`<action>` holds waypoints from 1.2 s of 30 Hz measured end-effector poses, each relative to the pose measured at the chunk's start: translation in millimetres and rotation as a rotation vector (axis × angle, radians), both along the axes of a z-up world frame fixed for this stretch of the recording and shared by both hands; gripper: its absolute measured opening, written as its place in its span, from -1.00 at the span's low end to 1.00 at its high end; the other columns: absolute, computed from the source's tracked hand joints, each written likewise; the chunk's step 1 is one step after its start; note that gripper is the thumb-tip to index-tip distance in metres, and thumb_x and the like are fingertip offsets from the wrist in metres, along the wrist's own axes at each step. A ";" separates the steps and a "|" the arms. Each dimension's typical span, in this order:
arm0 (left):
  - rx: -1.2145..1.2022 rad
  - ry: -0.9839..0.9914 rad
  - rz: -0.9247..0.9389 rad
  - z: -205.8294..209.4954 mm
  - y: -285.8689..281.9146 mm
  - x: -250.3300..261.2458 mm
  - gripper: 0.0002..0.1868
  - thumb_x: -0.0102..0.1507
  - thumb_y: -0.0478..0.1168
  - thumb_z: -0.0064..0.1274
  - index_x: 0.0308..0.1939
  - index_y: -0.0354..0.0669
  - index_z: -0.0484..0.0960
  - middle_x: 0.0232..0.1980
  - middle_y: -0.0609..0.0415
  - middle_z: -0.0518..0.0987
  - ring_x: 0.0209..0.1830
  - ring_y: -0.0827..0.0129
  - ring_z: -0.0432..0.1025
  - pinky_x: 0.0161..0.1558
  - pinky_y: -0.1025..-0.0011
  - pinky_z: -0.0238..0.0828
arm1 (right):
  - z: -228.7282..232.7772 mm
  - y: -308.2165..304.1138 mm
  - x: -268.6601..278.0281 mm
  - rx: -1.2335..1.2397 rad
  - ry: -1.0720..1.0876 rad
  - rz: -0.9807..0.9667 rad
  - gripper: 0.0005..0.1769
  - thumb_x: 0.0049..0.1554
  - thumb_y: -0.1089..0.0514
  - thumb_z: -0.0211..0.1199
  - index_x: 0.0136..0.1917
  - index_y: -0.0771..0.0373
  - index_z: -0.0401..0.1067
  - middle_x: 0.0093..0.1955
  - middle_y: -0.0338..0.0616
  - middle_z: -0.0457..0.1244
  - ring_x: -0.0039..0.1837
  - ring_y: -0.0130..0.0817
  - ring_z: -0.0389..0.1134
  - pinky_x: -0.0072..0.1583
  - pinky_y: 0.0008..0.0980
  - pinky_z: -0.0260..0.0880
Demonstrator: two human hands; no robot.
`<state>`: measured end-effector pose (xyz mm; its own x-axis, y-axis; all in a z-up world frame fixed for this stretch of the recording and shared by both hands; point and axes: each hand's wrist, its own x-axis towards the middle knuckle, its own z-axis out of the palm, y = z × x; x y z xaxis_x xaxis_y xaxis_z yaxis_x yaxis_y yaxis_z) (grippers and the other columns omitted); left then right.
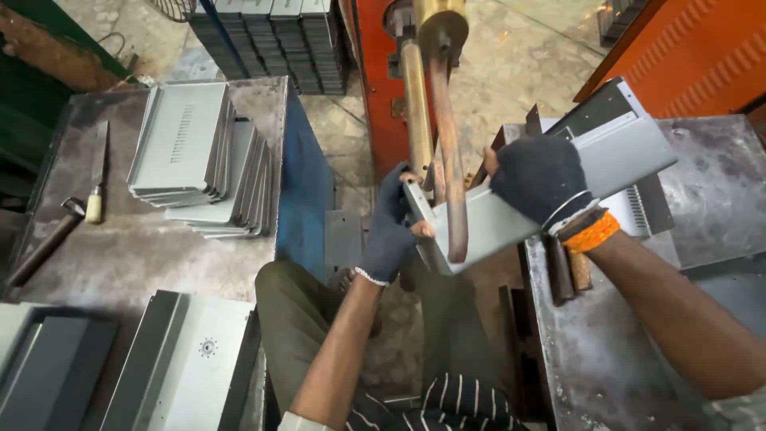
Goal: The person sits at a workbench and folds sheet metal panels into box-shaped enclosures. They position a panel under a manual bending attachment, press the lever to bend the edge, hammer seams flat, and set finished boxes aside while taking new panels from a stack.
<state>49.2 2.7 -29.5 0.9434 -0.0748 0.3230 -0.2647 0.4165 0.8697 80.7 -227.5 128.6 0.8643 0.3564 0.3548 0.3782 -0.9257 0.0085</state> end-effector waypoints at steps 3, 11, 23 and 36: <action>-0.030 -0.014 0.019 -8.6 -2.6 -3.6 0.16 -0.05 0.10 0.56 0.49 -0.20 0.28 0.24 0.15 0.41 0.24 0.35 0.36 0.25 0.34 0.37 | -4.0 4.4 -0.5 -0.004 -0.029 0.015 -0.47 0.24 -0.12 0.20 -0.45 0.19 0.53 -0.45 0.08 0.28 -0.35 0.07 0.35 -0.22 0.02 0.33; 0.057 -0.062 0.153 -53.5 -12.2 1.8 -0.04 0.22 0.51 -0.04 0.35 -0.24 0.39 0.18 0.12 0.49 0.21 0.36 0.39 0.29 0.32 0.35 | 4.6 -0.8 -17.1 0.061 0.029 0.077 -0.49 0.22 -0.12 0.19 -0.45 0.18 0.54 -0.45 0.07 0.29 -0.35 0.08 0.36 -0.21 0.02 0.35; -0.230 0.269 0.104 -34.9 45.6 -83.4 -0.16 0.42 0.37 -0.45 0.35 -0.29 0.46 0.25 0.03 0.53 0.26 0.30 0.37 0.36 0.30 0.19 | 17.2 5.9 -93.1 0.183 0.107 0.034 -0.51 0.19 -0.11 0.22 -0.42 0.22 0.55 -0.45 0.10 0.28 -0.35 0.08 0.33 -0.18 0.03 0.31; 0.218 0.360 0.251 -71.0 98.5 -138.7 -0.53 0.40 0.06 -0.01 -0.28 -0.35 0.55 -0.31 0.07 0.50 -0.30 0.43 0.34 -0.22 0.37 0.21 | -65.1 -6.0 -172.5 1.593 0.538 0.063 -0.55 0.35 -0.18 0.02 0.27 0.20 0.29 -0.16 -0.07 0.36 -0.19 -0.37 0.35 -0.12 -0.32 0.34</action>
<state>-89.5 101.2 -100.4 0.9898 0.1400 -0.0252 0.0001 0.1765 0.9843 -91.8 -233.5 63.5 0.9982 -0.0054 0.0603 0.0605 0.1312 -0.9895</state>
